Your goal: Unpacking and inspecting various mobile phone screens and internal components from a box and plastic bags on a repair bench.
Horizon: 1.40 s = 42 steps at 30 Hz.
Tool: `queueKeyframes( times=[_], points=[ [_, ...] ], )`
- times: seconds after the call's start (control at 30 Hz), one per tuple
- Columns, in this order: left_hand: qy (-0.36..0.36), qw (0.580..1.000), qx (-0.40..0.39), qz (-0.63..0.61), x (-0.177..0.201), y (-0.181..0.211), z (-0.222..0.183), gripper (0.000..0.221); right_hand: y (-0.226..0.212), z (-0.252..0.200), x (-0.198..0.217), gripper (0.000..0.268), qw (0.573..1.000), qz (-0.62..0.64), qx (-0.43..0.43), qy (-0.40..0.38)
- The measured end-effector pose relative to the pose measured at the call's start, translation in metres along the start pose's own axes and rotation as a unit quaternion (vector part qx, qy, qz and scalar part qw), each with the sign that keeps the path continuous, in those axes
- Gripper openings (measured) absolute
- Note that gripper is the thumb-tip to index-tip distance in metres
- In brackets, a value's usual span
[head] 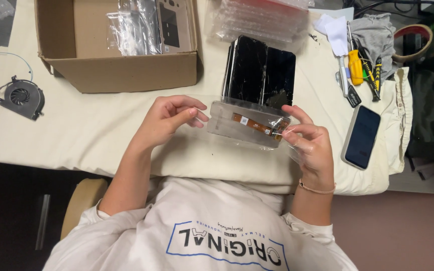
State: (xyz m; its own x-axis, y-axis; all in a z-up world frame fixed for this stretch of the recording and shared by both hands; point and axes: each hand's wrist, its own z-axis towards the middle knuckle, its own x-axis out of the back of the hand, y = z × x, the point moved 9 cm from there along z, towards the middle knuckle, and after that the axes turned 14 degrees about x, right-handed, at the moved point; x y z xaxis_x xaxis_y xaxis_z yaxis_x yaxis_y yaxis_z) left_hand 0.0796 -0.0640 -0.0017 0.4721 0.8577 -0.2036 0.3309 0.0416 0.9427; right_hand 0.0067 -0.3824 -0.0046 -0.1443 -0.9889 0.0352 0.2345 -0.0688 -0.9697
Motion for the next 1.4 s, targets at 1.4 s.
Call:
queueKeyframes(
  times=[1.4],
  points=[
    [0.084,0.996,-0.039,-0.014,0.051,0.011,-0.014,0.015,-0.010,-0.017,0.088,0.006,0.988,0.063,0.020,0.140]
  ],
)
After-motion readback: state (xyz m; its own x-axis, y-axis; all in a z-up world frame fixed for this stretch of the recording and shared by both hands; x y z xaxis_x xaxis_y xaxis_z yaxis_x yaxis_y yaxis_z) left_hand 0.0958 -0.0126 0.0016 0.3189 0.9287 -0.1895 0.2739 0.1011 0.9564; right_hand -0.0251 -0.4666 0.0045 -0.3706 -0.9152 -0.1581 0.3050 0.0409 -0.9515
